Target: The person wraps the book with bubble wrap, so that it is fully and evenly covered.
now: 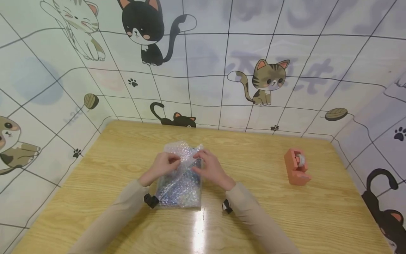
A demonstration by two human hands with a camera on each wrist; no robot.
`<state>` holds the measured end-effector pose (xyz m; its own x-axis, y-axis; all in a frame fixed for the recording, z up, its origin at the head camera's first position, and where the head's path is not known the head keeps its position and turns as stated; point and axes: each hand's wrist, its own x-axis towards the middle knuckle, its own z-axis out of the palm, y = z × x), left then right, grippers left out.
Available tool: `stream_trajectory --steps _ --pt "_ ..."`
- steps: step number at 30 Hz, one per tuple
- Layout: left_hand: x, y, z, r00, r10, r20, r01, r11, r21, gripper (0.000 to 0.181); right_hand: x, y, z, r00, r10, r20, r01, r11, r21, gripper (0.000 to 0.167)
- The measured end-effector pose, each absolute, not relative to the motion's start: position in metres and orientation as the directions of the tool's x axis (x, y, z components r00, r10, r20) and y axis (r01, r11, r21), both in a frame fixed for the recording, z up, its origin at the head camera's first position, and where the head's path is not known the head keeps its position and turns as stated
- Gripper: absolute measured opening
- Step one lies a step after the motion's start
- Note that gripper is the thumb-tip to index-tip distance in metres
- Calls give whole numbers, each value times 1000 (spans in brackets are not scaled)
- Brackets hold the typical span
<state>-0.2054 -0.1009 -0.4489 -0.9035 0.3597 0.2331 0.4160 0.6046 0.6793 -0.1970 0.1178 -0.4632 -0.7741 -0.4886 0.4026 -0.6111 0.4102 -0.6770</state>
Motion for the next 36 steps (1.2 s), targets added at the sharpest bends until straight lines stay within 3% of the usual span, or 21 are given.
stream_trajectory --steps 5,9,14,18,25,36 --pt "-205 -105 -450 -886 400 233 441 577 687 20 -196 120 -461 -739 -649 182 -595 501 -629 73" --pt "-203 -107 -451 -863 450 228 468 544 696 20 -194 122 -459 -707 -705 64 -585 531 -612 86" --pt "-196 -113 -455 -799 551 241 544 492 680 29 -193 121 -456 -695 -717 55 -602 538 -590 89" --pt "-188 -118 -457 -755 610 242 608 511 608 46 -193 120 -456 -688 -724 55 -614 540 -576 90" --pt "-178 -122 -456 -768 621 158 621 659 425 85 -193 121 -457 -690 -722 52 -611 542 -577 90" --pt "-176 -120 -458 -783 616 87 601 711 365 89 -192 121 -456 -685 -727 48 -609 534 -586 89"
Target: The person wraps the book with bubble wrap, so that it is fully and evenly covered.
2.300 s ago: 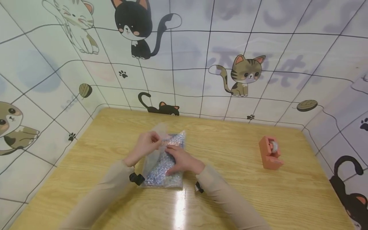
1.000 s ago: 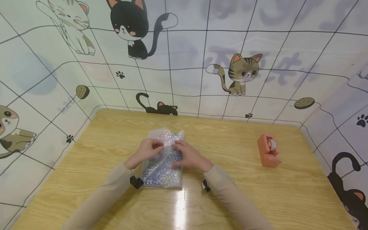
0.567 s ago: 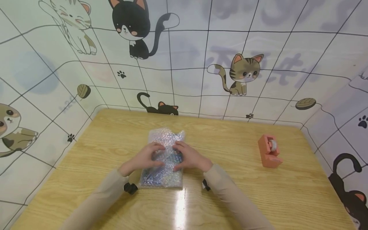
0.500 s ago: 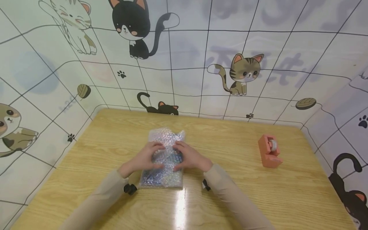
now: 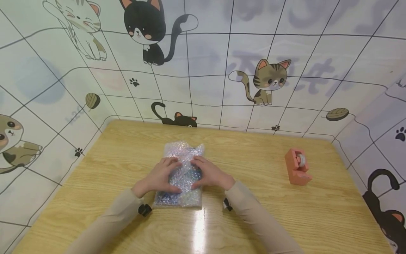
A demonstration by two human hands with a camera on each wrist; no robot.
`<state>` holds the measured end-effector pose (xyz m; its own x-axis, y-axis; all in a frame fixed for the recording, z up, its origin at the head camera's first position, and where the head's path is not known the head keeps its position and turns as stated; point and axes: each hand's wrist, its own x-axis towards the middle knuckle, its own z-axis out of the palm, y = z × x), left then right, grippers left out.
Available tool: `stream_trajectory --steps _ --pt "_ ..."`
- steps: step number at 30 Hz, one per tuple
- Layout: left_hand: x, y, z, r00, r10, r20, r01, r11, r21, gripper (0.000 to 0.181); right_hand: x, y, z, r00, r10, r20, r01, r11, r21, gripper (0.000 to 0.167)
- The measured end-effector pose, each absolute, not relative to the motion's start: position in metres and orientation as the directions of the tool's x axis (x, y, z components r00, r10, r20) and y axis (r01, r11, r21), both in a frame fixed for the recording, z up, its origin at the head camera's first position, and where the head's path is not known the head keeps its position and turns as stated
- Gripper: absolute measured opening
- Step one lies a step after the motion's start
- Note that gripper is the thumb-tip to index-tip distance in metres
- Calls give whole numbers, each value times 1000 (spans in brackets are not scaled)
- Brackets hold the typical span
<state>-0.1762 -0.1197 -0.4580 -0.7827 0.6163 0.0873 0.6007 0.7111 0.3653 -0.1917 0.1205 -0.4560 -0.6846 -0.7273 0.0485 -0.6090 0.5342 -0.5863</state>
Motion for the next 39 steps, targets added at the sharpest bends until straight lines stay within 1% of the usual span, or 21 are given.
stream_trajectory --steps 3,5,7,9,10,12,14,17,22,24,30,32,36,39 --pt "-176 -118 -458 -787 612 74 592 717 368 89 -190 122 -454 -686 -726 50 -611 537 -581 89" --pt "-175 -117 -457 -787 612 72 589 712 384 88 -187 126 -451 -701 -712 51 -595 543 -592 87" --pt "-175 -117 -457 -785 614 84 591 700 402 87 -183 133 -449 -719 -691 80 -587 542 -601 83" --pt "-174 -118 -458 -781 616 103 596 685 419 86 -180 144 -445 -750 -651 116 -572 551 -608 76" --pt "-176 -120 -464 -772 623 130 614 677 406 86 -178 150 -444 -763 -631 142 -569 551 -610 72" --pt "-175 -121 -465 -765 625 156 626 665 407 87 -175 164 -441 -779 -594 203 -577 551 -603 63" --pt "-176 -123 -466 -762 626 166 632 661 404 87 -172 180 -437 -799 -553 238 -569 564 -599 57" --pt "-175 -123 -464 -770 619 154 618 666 416 87 -166 206 -433 -823 -495 278 -553 589 -589 52" --pt "-176 -125 -469 -784 606 133 594 671 444 90 -153 248 -425 -885 -362 294 -466 659 -591 45" --pt "-176 -126 -470 -787 602 132 586 664 463 91 -147 264 -420 -900 -307 309 -435 674 -597 43" --pt "-174 -126 -471 -789 596 152 582 643 499 93 -134 302 -410 -889 -183 421 -433 635 -639 36" --pt "-174 -126 -472 -788 595 157 583 641 499 93 -129 313 -408 -902 -119 414 -389 638 -665 34" --pt "-174 -126 -472 -786 597 159 586 638 500 95 -119 336 -407 -948 33 315 -218 653 -725 33" --pt "-174 -125 -472 -782 602 162 592 636 494 95 -114 353 -409 -954 133 267 -123 639 -759 35"
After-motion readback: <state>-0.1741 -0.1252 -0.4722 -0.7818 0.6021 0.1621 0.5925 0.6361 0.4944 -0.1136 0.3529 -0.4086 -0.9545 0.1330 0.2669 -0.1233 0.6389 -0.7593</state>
